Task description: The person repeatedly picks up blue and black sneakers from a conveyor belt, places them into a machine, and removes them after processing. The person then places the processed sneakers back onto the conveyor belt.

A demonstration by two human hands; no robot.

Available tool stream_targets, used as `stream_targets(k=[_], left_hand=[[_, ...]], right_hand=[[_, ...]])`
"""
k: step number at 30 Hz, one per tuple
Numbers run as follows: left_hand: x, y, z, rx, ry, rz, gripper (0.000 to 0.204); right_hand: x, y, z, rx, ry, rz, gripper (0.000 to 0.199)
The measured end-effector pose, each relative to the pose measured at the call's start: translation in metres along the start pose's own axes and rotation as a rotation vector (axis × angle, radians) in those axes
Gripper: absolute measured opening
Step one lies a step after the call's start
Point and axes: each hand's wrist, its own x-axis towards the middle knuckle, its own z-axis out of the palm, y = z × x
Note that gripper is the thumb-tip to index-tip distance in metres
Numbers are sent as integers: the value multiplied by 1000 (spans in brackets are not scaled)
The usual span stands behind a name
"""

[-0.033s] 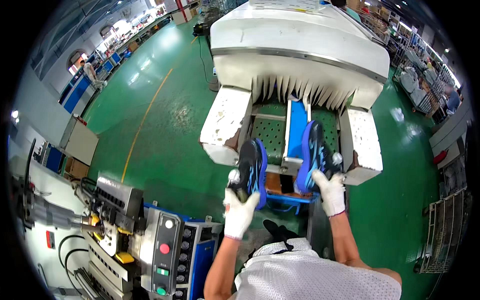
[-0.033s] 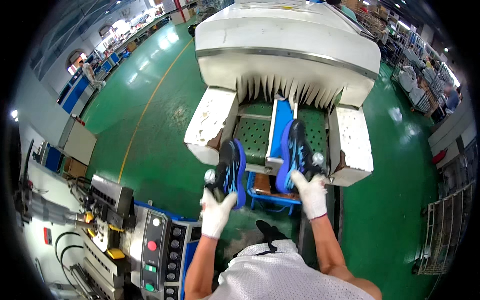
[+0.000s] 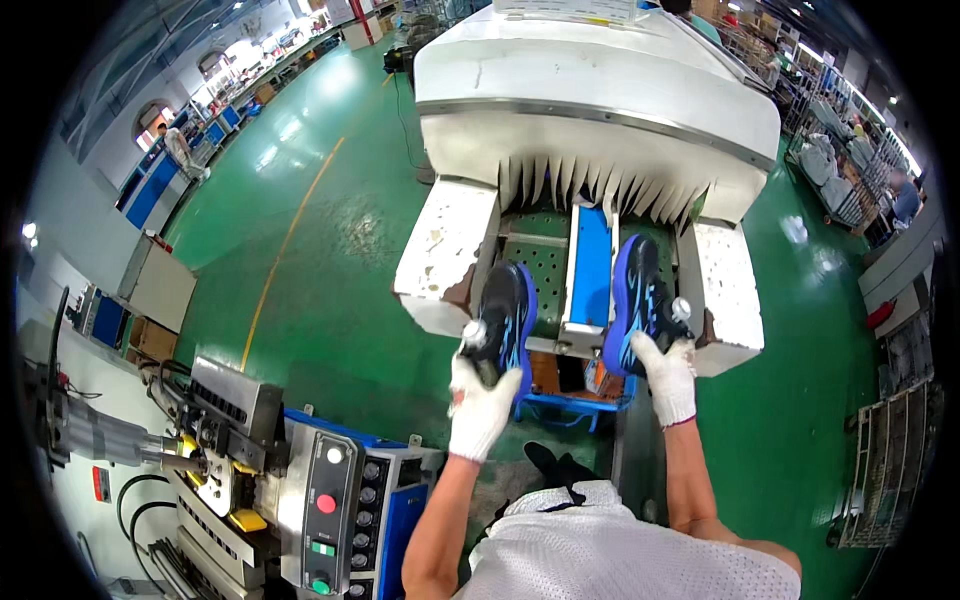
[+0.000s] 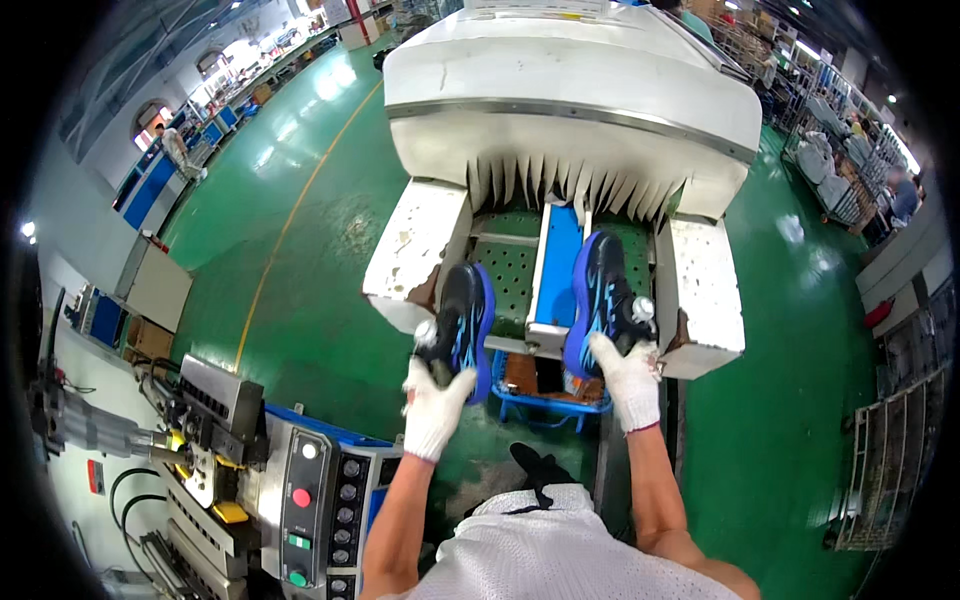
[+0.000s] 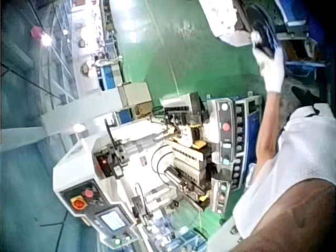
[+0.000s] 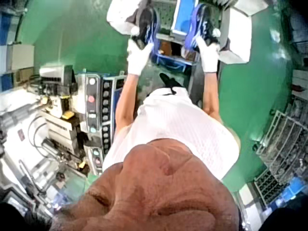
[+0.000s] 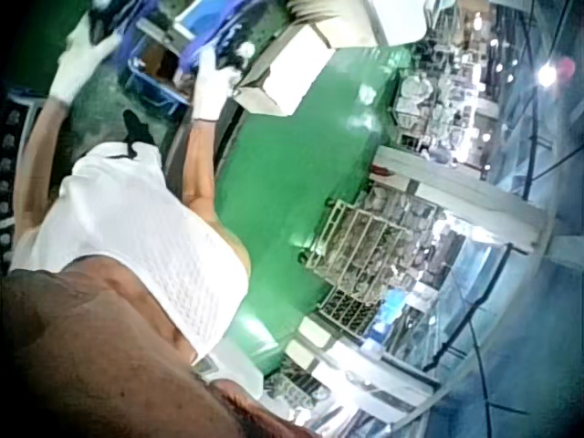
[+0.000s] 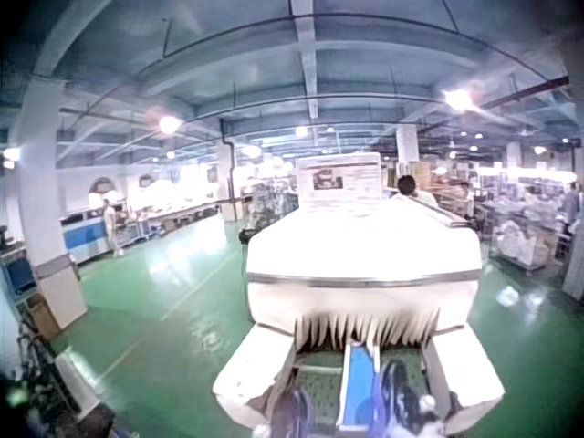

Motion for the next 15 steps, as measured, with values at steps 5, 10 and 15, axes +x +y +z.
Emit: stream_targets(k=[5, 10, 15], left_hand=[[158, -34, 134, 307, 85, 392, 74], [273, -14, 187, 340, -43, 294, 78], [211, -49, 154, 277, 96, 573, 69]], right_hand=[[124, 15, 29, -103, 228, -172, 86], [238, 6, 54, -310, 186, -105, 85], [201, -30, 66, -108, 391, -550, 62]])
